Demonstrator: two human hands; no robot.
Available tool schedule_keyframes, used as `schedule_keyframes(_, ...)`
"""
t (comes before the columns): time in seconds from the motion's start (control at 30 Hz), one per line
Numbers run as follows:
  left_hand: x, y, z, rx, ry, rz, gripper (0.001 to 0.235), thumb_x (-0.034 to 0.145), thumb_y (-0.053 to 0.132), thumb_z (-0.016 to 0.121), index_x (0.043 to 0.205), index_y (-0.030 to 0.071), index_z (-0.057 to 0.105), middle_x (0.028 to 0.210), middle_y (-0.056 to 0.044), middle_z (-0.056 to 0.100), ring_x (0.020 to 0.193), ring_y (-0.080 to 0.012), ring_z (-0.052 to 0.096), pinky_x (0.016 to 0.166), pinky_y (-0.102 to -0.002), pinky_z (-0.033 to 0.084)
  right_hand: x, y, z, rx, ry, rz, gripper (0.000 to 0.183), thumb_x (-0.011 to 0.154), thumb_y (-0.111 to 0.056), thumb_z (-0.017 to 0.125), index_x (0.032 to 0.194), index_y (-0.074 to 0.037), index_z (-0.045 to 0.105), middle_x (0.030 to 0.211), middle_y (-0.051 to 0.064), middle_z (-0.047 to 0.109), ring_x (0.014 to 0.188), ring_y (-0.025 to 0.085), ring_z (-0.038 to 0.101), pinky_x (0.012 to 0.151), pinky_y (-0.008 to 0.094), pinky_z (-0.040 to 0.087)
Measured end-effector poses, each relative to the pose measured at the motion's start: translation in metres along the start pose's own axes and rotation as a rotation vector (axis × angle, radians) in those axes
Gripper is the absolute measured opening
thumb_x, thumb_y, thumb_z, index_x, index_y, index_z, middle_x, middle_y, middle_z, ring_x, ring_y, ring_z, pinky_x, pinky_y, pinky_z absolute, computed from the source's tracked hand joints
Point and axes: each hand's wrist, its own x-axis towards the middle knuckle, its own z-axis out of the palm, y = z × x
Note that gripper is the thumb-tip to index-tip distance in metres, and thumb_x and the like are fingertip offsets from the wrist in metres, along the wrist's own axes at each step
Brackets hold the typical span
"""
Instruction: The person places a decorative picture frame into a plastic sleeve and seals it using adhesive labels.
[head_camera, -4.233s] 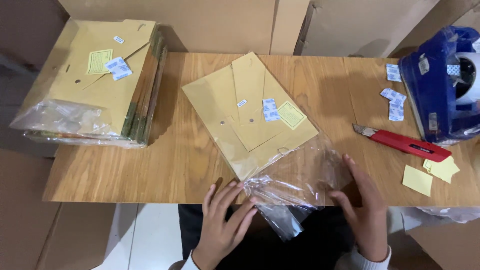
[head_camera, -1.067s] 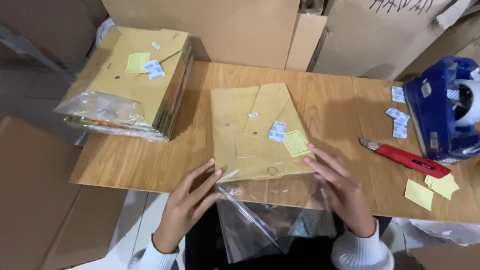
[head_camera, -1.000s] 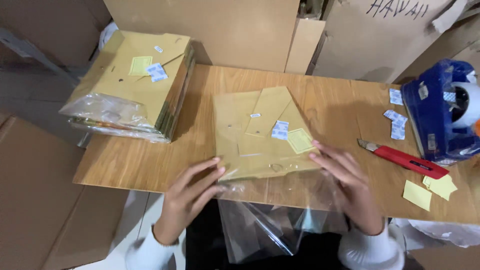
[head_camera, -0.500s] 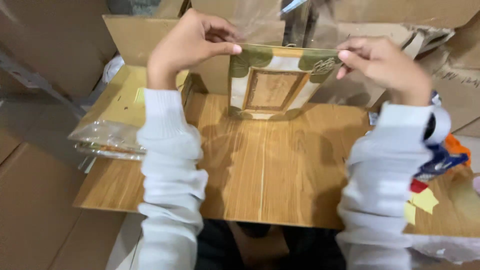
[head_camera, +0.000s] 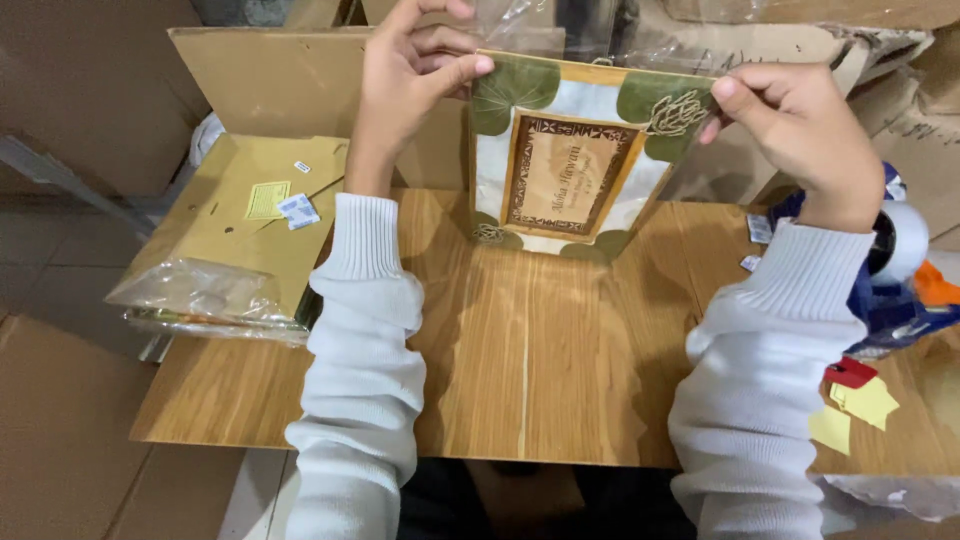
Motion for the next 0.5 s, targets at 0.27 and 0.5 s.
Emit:
schedule_keyframes(0.27,-0.005,0.022,0.016,0.048,-0.074,0.157,0.048,0.093,-0.003,0.089,0.125,0.011,0.056,0.131,-0.003,0.061,0.113,-0.0187,0.072,0.081,-0.021,0.062,-0.014,-0.032,-0.004,-0.155,0.312,-0.244,0.038,0.126,-0.022,0.053,0.149,0.006,0.045,0.125,0.020,0.053,0.099,0.027,0.047,0.087,0.041,0.038)
schedule_keyframes(0.5,-0.017,0.068,0.046,0.044,-0.199,0.221,0.046,0.096,0.002,0.085,0.128,0.011,0.053,0.132,-0.007,0.061,0.120,-0.0239,0.074,0.092,-0.025,0.062,-0.039,-0.113,0.007,-0.374,0.646,-0.257,0.067,0.120,-0.049,0.040,0.164,0.000,0.027,0.169,0.026,0.030,0.159,0.041,0.017,0.134,0.057,0.011)
